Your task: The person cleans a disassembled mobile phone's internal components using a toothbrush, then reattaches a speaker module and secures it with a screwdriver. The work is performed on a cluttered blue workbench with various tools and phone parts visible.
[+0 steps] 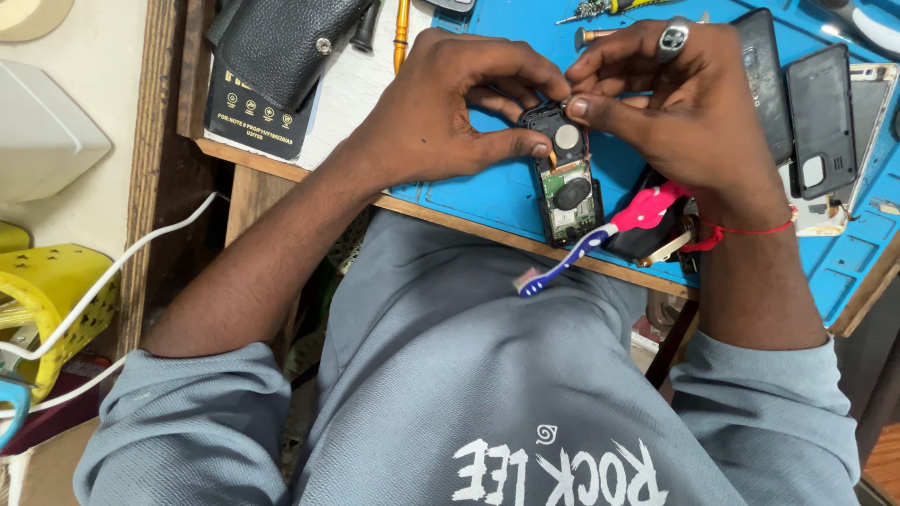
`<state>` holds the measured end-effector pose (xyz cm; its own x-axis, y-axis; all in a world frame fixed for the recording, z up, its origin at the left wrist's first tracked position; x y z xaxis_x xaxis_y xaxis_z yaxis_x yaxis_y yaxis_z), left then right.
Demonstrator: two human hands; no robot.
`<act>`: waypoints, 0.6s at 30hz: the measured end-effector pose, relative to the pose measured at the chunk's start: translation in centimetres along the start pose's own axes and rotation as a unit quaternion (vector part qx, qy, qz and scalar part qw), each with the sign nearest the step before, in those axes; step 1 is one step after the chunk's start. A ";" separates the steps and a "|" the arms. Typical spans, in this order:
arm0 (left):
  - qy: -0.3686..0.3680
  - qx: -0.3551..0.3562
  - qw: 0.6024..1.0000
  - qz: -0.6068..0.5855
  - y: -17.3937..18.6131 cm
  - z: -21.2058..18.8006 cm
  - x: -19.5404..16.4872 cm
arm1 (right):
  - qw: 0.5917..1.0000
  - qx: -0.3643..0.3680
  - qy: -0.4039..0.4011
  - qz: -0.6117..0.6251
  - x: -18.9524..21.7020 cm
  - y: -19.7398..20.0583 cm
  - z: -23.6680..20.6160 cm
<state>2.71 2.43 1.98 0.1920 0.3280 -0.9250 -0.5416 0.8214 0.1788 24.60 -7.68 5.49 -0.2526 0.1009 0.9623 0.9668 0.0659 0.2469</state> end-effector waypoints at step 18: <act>0.004 0.001 0.999 0.052 -0.2 -0.1 0.6 | 0.999 -0.001 -0.040 -0.036 0.3 -0.1 -0.4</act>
<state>2.87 2.40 1.32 0.1286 0.4080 -0.9039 -0.5559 0.7845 0.2750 24.43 -8.04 5.76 -0.3241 0.1748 0.9297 0.9459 0.0747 0.3157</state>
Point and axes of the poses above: each hand's wrist, its own z-axis towards the middle knuckle, its own y-axis out of the back of the hand, x = y × z, the point moved 2 cm from there along z, towards the middle knuckle
